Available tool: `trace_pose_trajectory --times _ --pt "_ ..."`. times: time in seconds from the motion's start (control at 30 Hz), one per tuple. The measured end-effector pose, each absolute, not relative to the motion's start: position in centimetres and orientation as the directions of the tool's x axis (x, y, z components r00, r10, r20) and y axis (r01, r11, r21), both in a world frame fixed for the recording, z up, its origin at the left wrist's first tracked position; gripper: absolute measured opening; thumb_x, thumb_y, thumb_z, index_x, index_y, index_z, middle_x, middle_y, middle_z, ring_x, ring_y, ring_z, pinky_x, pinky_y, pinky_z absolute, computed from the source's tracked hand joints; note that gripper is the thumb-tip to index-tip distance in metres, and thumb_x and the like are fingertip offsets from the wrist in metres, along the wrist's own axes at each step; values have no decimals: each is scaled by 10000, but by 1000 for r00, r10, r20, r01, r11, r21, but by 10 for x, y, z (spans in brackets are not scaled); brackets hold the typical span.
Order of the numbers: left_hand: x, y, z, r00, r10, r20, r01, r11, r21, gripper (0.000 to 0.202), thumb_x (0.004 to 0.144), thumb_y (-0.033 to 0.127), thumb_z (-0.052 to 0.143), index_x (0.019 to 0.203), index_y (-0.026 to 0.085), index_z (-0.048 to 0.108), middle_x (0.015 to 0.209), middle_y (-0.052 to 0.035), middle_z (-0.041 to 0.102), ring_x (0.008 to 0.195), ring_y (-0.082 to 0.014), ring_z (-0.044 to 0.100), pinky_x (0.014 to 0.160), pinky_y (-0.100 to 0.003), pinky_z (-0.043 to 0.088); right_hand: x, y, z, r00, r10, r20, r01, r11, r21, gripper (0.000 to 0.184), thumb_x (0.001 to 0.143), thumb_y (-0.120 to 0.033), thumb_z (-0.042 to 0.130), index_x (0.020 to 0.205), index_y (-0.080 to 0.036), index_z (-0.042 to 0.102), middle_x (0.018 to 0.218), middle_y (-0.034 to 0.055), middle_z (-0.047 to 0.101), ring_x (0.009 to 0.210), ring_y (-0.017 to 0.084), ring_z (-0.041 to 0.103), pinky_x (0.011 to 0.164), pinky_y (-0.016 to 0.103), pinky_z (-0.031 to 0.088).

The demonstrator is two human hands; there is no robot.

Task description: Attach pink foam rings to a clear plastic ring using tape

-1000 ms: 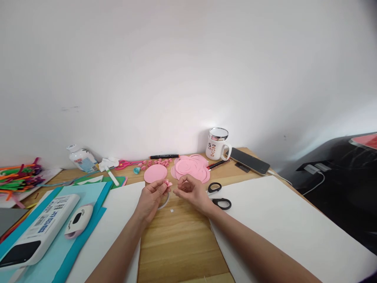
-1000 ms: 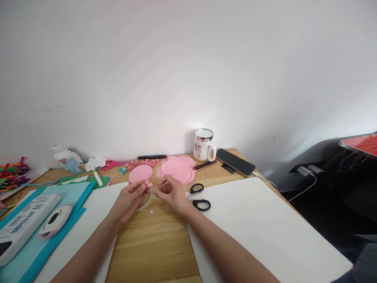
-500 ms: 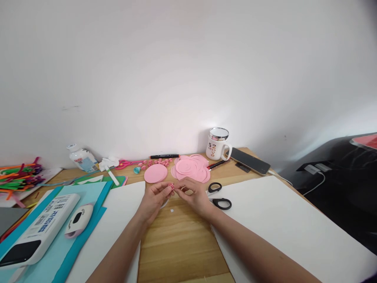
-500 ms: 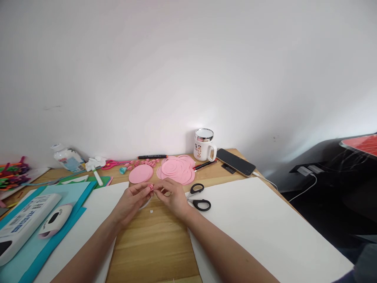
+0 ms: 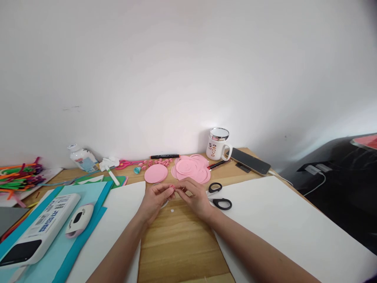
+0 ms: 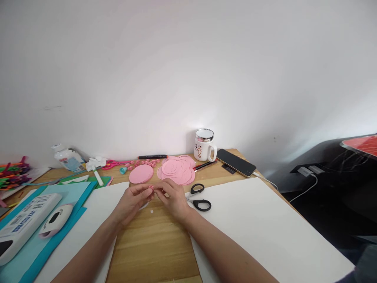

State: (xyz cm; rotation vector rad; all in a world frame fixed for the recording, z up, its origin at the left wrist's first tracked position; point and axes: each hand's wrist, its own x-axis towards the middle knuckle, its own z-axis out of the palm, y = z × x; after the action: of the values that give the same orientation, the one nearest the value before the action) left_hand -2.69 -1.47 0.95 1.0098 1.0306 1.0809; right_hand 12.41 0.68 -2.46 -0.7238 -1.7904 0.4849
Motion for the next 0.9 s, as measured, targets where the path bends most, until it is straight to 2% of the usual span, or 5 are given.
trace_pose_trajectory --times 0.13,0.4,0.63,0.9 --pt "-27 -15 10 161 977 -139 -150 164 975 226 645 298 693 806 139 697 655 -21 608 638 -99 518 654 -225 410 124 6 -26 -204 708 676 231 706 -670 101 808 -228 526 897 -186 546 778 35 601 657 122 566 592 242 490" --pt "-28 -15 8 167 978 -127 -152 152 976 200 651 289 689 779 135 699 629 -15 593 630 -95 503 643 -223 401 124 7 -25 -212 688 694 240 725 -646 77 824 -190 489 864 -190 554 818 46 574 703 126 559 597 245 493" --pt "-29 -14 7 172 974 -145 -209 180 961 207 648 278 695 787 125 696 658 -33 613 641 -100 509 660 -234 411 124 8 -24 -140 742 655 217 669 -711 60 783 -231 561 755 -179 552 776 32 533 642 112 545 537 226 484" --pt "-28 -15 10 224 966 -132 -207 179 962 166 673 269 675 765 132 696 682 -29 612 639 -95 514 649 -228 420 124 8 -25 -175 714 678 189 700 -688 120 816 -198 492 862 -203 603 859 61 541 765 138 559 597 236 502"
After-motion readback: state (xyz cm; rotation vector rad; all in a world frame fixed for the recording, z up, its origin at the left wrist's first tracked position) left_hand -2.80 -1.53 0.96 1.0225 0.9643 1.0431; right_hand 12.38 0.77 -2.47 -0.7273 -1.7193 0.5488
